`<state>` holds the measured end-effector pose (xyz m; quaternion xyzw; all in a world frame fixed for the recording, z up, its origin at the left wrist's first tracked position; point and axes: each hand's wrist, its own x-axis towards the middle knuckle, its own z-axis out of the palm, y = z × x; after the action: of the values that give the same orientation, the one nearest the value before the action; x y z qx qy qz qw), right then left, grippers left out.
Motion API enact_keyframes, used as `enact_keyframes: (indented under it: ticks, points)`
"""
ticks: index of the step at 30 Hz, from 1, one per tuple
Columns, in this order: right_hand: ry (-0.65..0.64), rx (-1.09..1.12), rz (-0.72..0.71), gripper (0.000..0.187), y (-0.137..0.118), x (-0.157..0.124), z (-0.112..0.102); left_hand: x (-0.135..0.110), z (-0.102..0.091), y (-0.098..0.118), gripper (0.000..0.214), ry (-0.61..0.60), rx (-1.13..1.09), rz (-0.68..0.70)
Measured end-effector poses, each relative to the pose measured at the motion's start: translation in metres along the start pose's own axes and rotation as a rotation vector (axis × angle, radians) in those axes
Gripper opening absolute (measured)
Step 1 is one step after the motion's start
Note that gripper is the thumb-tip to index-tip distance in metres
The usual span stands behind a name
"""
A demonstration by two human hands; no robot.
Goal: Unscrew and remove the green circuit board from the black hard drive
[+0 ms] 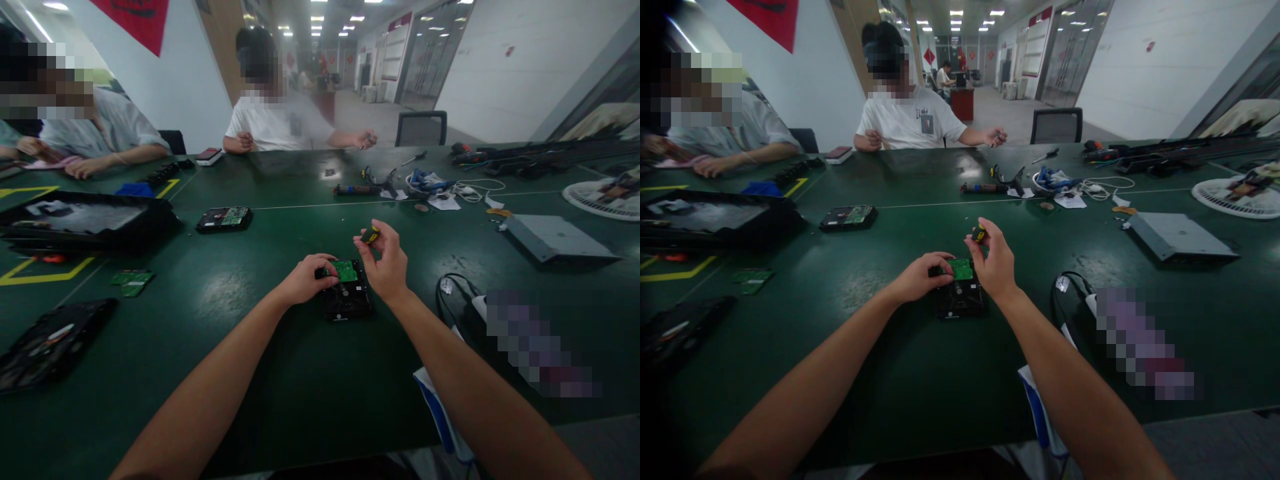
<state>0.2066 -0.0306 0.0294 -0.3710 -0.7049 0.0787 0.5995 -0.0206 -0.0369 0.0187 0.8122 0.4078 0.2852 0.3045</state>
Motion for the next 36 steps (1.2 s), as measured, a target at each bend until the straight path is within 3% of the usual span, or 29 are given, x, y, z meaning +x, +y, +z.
enact_keyframes:
  ticks: [7, 15, 22, 36]
  points:
    - [-0.029, -0.036, -0.015, 0.056, 0.001, 0.001, 0.000, 0.000, 0.000, 0.000, 0.009, 0.002, 0.001, 0.004]
    - [-0.109, -0.208, -0.143, 0.064, -0.010, 0.007, -0.005, -0.001, 0.001, -0.003, 0.009, 0.011, 0.004, 0.028]
    - [-0.086, -0.160, -0.059, 0.064, -0.006, 0.005, -0.003, -0.002, 0.000, 0.000, 0.009, 0.002, 0.019, 0.002]
    - [-0.077, -0.178, -0.067, 0.065, -0.005, 0.003, -0.003, -0.001, -0.002, 0.002, 0.011, -0.012, 0.011, 0.022]
